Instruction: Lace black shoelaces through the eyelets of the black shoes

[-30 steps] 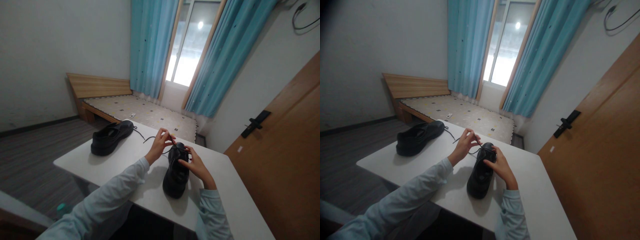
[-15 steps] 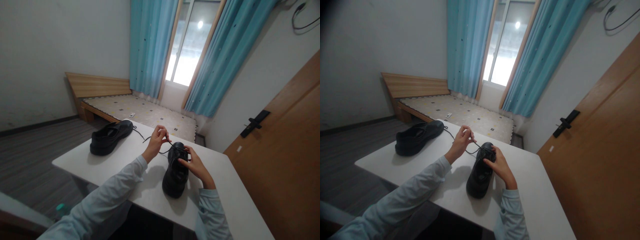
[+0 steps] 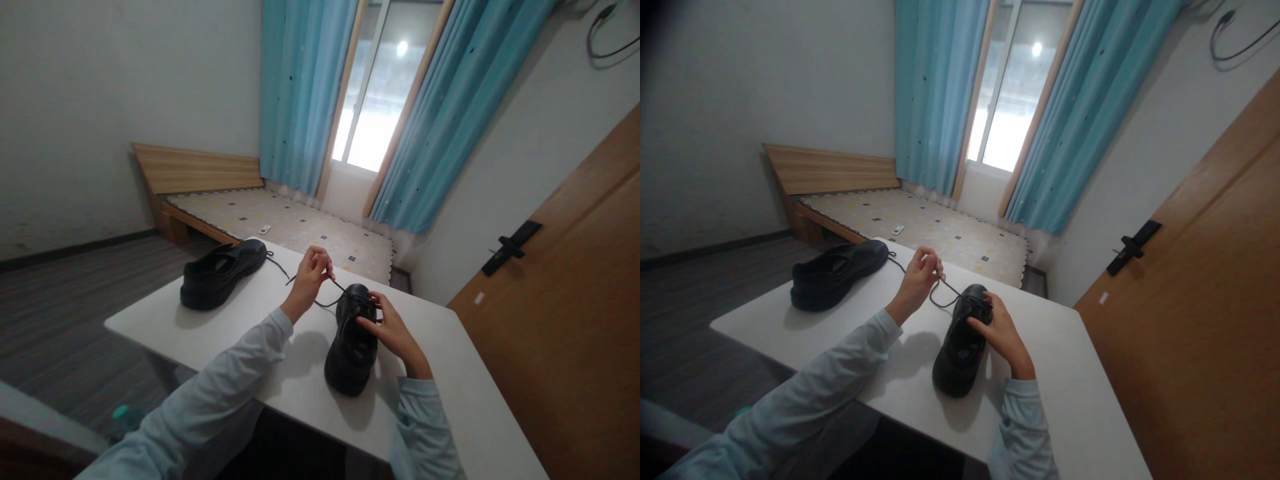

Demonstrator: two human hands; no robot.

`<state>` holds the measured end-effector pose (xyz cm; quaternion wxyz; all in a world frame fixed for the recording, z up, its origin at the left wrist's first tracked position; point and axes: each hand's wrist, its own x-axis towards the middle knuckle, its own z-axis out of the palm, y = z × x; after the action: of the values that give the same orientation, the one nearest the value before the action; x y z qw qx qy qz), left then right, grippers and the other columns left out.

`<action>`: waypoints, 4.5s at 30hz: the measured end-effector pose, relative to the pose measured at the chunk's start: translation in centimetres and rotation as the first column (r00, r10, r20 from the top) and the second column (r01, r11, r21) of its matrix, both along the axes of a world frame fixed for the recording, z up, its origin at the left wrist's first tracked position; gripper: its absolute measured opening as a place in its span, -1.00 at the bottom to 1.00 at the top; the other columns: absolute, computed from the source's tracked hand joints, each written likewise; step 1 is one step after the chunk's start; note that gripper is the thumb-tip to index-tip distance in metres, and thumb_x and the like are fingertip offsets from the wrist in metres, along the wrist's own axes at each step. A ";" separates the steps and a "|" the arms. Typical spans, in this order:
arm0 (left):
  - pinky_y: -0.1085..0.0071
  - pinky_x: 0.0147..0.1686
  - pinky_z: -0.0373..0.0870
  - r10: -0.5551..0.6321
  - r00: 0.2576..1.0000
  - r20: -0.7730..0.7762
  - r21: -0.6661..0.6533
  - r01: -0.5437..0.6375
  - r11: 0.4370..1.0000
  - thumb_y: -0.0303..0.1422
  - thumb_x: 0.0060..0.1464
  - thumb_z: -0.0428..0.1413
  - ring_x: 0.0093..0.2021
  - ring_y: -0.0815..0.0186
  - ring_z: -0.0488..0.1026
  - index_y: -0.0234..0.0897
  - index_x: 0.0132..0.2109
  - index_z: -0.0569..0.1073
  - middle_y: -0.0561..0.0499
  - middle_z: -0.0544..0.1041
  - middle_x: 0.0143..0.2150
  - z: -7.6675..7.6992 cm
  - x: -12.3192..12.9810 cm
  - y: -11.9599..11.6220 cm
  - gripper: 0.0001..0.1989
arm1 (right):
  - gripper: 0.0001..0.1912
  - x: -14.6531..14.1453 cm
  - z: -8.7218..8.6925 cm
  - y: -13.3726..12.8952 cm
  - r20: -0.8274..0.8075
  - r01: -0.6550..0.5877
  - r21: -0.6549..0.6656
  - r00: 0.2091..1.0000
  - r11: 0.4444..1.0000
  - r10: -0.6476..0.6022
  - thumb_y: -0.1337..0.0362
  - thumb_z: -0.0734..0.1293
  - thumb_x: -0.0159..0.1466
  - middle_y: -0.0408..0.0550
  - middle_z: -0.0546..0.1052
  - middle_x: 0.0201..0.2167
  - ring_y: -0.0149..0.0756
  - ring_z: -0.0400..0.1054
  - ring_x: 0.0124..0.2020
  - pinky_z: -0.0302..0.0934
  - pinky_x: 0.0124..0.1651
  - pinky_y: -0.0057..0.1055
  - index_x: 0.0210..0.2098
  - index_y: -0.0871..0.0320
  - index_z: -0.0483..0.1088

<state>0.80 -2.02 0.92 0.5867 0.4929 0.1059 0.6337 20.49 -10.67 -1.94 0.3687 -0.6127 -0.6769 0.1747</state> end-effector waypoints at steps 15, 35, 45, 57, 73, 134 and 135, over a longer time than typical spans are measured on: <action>0.58 -0.51 0.31 0.026 0.995 0.095 -0.035 -0.023 0.999 -0.16 0.03 0.14 -0.49 0.51 0.26 -0.21 -0.29 0.22 0.16 0.26 -0.47 0.4 -0.7 0.7 -0.71 | -0.40 0.0 -0.2 0.0 -0.010 -0.004 0.028 1.000 1.000 0.005 0.09 0.38 0.06 0.07 0.36 -0.03 -0.07 0.28 0.02 0.25 -0.03 -0.09 0.04 0.10 0.17; 0.52 -0.44 0.22 0.192 0.750 -0.633 0.378 0.084 0.922 -0.29 0.06 0.08 -0.46 0.41 0.34 -0.28 -0.36 0.42 0.07 0.44 -0.47 -0.7 -0.5 0.6 -0.85 | -0.53 -0.9 0.7 -0.2 0.057 -0.018 0.095 0.998 0.995 0.013 0.18 0.36 0.06 0.00 0.34 -0.05 -0.10 0.28 -0.02 0.19 0.00 -0.12 -0.08 0.07 0.16; 0.50 -0.37 0.27 0.258 0.665 -0.701 0.534 0.250 0.807 -0.33 -0.01 0.17 -0.40 0.37 0.39 -0.26 -0.38 0.52 0.00 0.45 -0.38 -1.3 -0.3 0.5 -0.91 | -0.76 -1.6 1.4 -0.4 0.034 -0.068 0.201 0.997 0.977 0.063 0.30 0.34 0.06 0.00 0.33 -0.08 -0.10 0.20 0.04 0.15 0.03 -0.11 -0.31 0.08 0.19; 0.56 -0.35 0.30 0.266 0.664 -0.699 0.537 0.242 0.808 -0.37 -0.07 0.23 -0.41 0.44 0.40 -0.32 -0.36 0.50 0.05 0.47 -0.40 -1.5 -0.1 0.4 -0.89 | -0.91 -1.3 1.0 0.0 0.118 -0.074 0.219 0.992 0.973 0.049 0.28 0.36 0.10 0.07 0.36 0.03 -0.06 0.23 0.06 0.08 0.13 -0.06 -0.39 0.11 0.50; 0.57 -0.35 0.34 0.237 0.632 -0.738 0.499 0.275 0.822 -0.42 -0.09 0.24 -0.39 0.42 0.47 -0.33 -0.31 0.51 0.03 0.56 -0.38 -1.0 -0.5 0.4 -0.87 | -0.87 -1.4 1.0 0.0 0.138 -0.082 0.206 0.989 0.975 0.054 0.28 0.35 0.12 0.10 0.41 0.02 -0.04 0.25 0.07 0.08 0.14 -0.03 -0.36 0.11 0.56; 0.21 0.09 0.23 0.043 0.607 -0.794 0.315 0.349 0.883 -0.26 -0.17 0.29 0.09 0.17 0.34 -0.26 0.11 0.26 -0.16 0.39 0.08 -2.1 0.3 -0.2 -0.33 | -0.83 -0.5 4.2 -2.5 -0.668 -0.158 0.147 0.712 0.977 0.215 0.21 0.33 0.16 -0.08 0.49 -0.30 -0.34 0.44 -0.48 0.38 -0.26 -0.27 -0.52 0.14 0.33; 0.21 0.09 0.23 0.044 0.605 -0.795 0.314 0.348 0.884 -0.25 -0.17 0.29 0.09 0.17 0.34 -0.26 0.11 0.26 -0.16 0.39 0.08 -2.1 0.3 -0.2 -0.33 | -0.82 -0.5 4.2 -2.5 -0.673 -0.175 0.132 0.706 0.976 0.218 0.20 0.33 0.16 -0.09 0.48 -0.30 -0.36 0.43 -0.50 0.38 -0.28 -0.28 -0.51 0.14 0.34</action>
<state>1.13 -2.23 -1.20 0.4073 0.8447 0.1618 0.3072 20.00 -13.17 2.25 0.5889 -0.4184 -0.5595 0.4062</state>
